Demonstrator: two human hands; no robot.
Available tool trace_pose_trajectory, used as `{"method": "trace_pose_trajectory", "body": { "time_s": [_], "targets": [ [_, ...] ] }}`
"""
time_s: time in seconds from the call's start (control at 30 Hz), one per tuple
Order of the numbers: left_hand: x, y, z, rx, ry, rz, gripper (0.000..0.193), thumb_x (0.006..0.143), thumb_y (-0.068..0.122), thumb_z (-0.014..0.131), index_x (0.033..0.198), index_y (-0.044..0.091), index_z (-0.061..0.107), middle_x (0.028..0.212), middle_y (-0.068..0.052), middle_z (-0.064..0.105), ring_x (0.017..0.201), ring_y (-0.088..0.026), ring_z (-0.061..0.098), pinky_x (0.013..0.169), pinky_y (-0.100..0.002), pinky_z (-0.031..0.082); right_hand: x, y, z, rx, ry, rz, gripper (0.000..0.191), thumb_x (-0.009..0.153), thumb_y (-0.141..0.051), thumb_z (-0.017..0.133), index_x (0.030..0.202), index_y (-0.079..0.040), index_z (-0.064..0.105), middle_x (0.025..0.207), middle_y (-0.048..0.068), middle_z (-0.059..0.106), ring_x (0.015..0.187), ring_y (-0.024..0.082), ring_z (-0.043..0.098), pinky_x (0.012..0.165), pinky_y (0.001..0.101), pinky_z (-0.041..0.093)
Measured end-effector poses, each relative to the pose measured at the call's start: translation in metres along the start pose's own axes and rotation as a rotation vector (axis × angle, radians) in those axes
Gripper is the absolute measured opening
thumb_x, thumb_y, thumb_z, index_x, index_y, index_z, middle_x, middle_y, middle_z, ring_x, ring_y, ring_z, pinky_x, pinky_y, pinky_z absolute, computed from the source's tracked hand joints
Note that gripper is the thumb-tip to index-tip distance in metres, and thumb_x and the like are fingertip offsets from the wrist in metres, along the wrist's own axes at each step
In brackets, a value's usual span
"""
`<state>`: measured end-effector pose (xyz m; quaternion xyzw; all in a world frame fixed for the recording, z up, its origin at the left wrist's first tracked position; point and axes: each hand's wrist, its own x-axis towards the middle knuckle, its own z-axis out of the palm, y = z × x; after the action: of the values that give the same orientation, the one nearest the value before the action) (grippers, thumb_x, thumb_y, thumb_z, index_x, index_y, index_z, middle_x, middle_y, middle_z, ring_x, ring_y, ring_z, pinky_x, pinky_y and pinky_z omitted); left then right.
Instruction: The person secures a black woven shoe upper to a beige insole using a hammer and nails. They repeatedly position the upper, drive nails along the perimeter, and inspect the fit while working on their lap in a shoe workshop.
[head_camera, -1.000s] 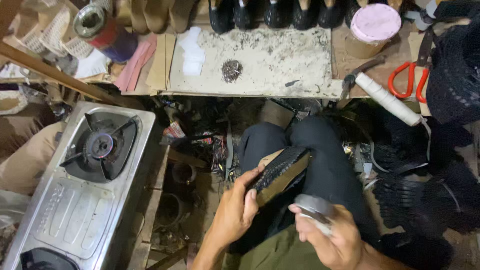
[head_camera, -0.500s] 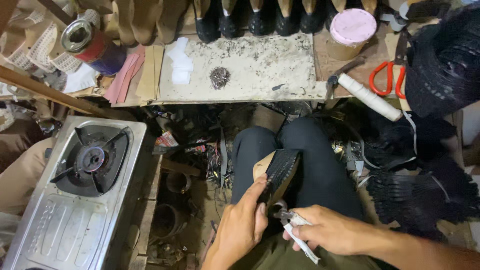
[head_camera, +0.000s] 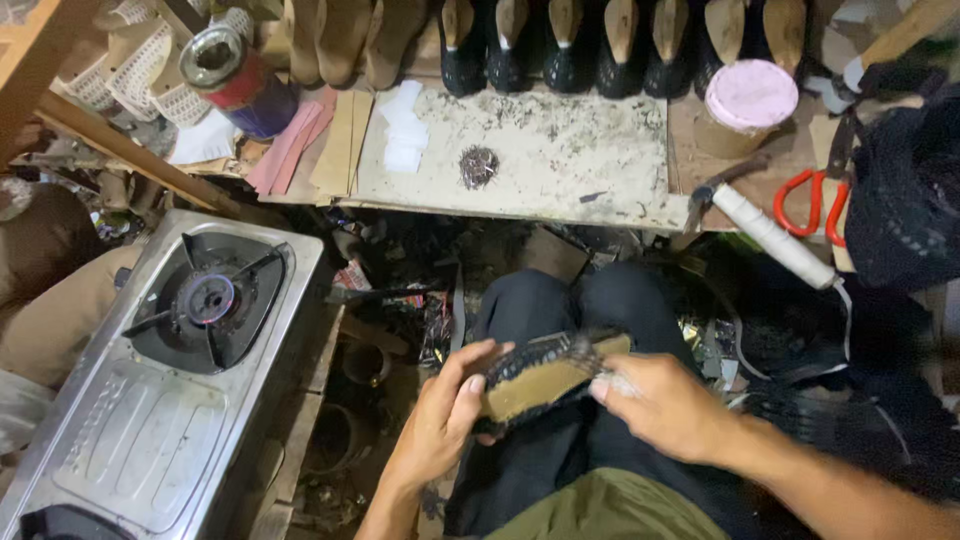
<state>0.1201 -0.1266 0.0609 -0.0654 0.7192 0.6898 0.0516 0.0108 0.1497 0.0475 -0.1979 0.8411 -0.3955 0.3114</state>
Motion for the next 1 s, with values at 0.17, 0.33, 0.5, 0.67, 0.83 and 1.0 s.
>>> {"method": "trace_pose_trajectory", "body": {
  "time_s": [0.17,0.33,0.5,0.67,0.83,1.0],
  "targets": [
    [0.003,0.006,-0.019,-0.067,-0.313,-0.097,0.040,0.102,0.017,0.041,0.138,0.001,0.049,0.133,-0.010,0.073,0.060,-0.012,0.067,0.051,-0.028,0.059,0.074,-0.027,-0.075,-0.553,0.026,-0.073,0.032,0.090,-0.035,0.063,0.090,-0.003,0.069,0.080,0.019,0.072,0.080,0.039,0.070,0.073,0.0495,0.053],
    [0.014,0.005,-0.014,-0.039,-0.452,-0.141,0.047,0.110,0.029,0.042,0.145,0.000,0.052,0.108,-0.020,0.066,0.066,-0.012,0.065,0.053,-0.027,0.060,0.171,-0.069,-0.080,-0.709,0.086,-0.300,0.027,0.088,-0.027,0.060,0.098,-0.004,0.071,0.097,0.026,0.071,0.098,0.046,0.067,0.087,0.0555,0.051],
    [0.013,-0.016,-0.010,-0.260,-0.265,-0.052,0.058,0.104,0.045,0.036,0.140,0.002,0.052,0.129,-0.009,0.073,0.068,-0.015,0.069,0.056,-0.027,0.057,0.224,-0.106,-0.077,-0.799,0.180,-0.206,0.035,0.083,-0.017,0.056,0.114,-0.008,0.071,0.101,0.025,0.072,0.097,0.045,0.069,0.087,0.0547,0.054],
    [0.015,-0.055,0.009,0.140,0.163,0.018,0.061,0.108,0.047,0.032,0.138,0.007,0.067,0.099,-0.017,0.073,0.081,-0.023,0.064,0.075,-0.034,0.055,0.227,-0.079,-0.101,-0.788,0.326,-0.112,0.037,0.093,-0.033,0.058,0.118,-0.009,0.071,0.107,0.022,0.071,0.099,0.043,0.069,0.086,0.0543,0.053],
    [0.059,-0.070,0.046,-0.456,0.283,0.147,0.058,0.108,0.048,0.027,0.124,0.002,0.058,0.108,-0.021,0.075,0.097,-0.029,0.072,0.090,-0.040,0.057,0.207,-0.026,-0.120,-0.878,0.617,-0.250,0.054,0.091,-0.043,0.066,0.128,-0.004,0.067,0.111,0.024,0.066,0.100,0.044,0.064,0.082,0.0543,0.050],
    [0.102,-0.066,0.061,-0.951,0.151,-0.053,0.057,0.103,0.053,0.031,0.113,0.003,0.057,0.106,-0.024,0.073,0.101,-0.035,0.071,0.089,-0.048,0.059,0.134,0.027,-0.141,-0.876,0.780,-0.434,0.041,0.096,-0.031,0.067,0.128,-0.004,0.067,0.115,0.016,0.068,0.109,0.038,0.062,0.093,0.0513,0.048]
  ]
}}
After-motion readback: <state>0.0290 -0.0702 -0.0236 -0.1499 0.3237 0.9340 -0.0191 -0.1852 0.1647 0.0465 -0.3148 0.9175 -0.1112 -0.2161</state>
